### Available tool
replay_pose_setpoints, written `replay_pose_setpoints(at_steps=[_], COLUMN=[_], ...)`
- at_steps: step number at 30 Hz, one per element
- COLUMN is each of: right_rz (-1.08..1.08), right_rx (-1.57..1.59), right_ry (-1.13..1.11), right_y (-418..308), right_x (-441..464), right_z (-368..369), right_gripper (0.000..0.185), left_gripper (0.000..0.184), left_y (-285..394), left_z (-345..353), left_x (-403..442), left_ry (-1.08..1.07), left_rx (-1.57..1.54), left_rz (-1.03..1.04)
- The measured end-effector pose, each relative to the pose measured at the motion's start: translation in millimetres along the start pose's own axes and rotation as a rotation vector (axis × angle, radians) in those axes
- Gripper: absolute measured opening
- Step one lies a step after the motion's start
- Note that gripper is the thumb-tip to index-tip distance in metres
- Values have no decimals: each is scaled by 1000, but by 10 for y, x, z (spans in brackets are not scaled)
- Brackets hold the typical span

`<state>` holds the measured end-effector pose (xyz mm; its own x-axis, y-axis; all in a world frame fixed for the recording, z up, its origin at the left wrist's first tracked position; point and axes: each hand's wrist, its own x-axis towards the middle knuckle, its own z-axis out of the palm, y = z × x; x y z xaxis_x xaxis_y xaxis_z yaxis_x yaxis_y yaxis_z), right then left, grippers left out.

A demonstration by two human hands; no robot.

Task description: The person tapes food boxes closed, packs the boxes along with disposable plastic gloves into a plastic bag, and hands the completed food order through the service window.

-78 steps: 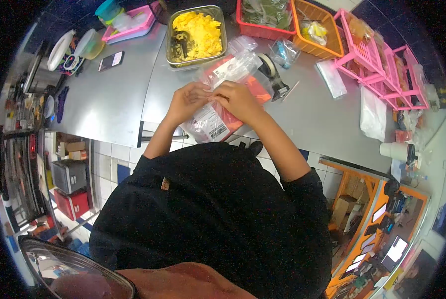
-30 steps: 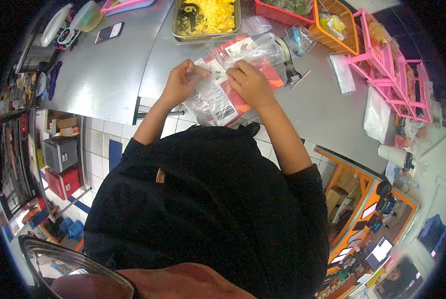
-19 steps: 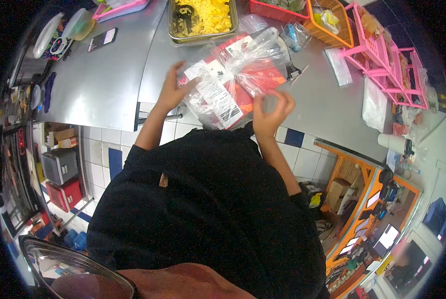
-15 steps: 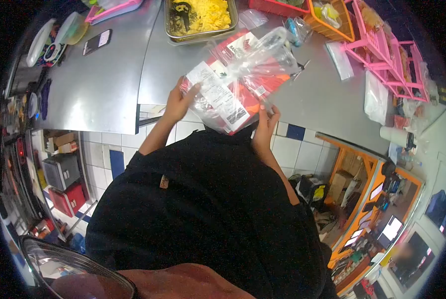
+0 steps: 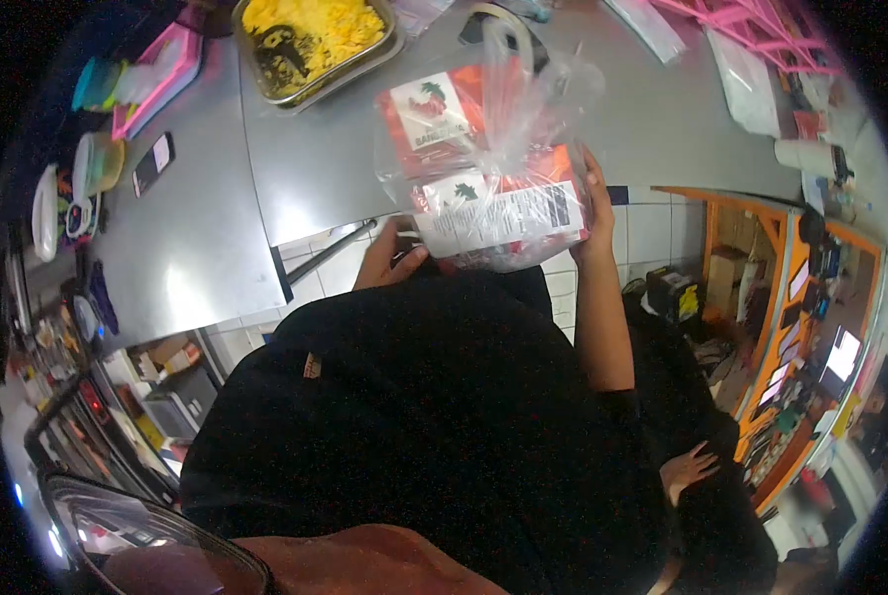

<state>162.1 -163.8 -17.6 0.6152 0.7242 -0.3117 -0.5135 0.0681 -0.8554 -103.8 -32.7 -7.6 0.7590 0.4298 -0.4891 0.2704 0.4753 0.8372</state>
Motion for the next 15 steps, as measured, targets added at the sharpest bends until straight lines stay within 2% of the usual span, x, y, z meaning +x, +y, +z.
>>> replay_pose_setpoints(at_steps=[2, 3, 4, 6, 7, 8, 10, 11, 13, 14, 15], right_rz=[-29, -46, -55, -111, -141, -149, -27, -40, -157, -31, -22], right_rx=[2, -7, 4, 129, 159, 177, 359, 379, 426, 268, 143], right_ry=[88, 157, 177, 522, 681, 709, 892, 925, 498, 504, 498], right_y=[111, 185, 256, 449, 513, 563, 433, 539, 750, 738, 737], right_x=[25, 20, 18, -41, -88, -181, -409, -456, -553, -577, -587], right_z=[-73, -122, -170, -253, -195, -139, 330, 379, 447, 427, 429], right_gripper=[69, 68, 68, 65, 64, 64, 63, 63, 69, 89, 99], left_gripper=[53, 64, 64, 70, 70, 70, 71, 70, 70, 64, 59], left_y=[54, 192, 400, 816, 930, 1013, 1106, 1127, 1094, 1031, 953], left_z=[11, 26, 62, 169, 245, 348, 462, 496, 530, 501, 463], left_x=[101, 183, 278, 474, 619, 777, 992, 1073, 1213, 1275, 1325], left_ry=[435, 504, 479, 372, 339, 285, 186, 127, 21, -28, -77], left_rx=[643, 638, 647, 972, 979, 1021, 1064, 1157, 1249, 1217, 1185], left_rz=[487, 596, 600, 957, 964, 991, 1035, 964, 893, 922, 945])
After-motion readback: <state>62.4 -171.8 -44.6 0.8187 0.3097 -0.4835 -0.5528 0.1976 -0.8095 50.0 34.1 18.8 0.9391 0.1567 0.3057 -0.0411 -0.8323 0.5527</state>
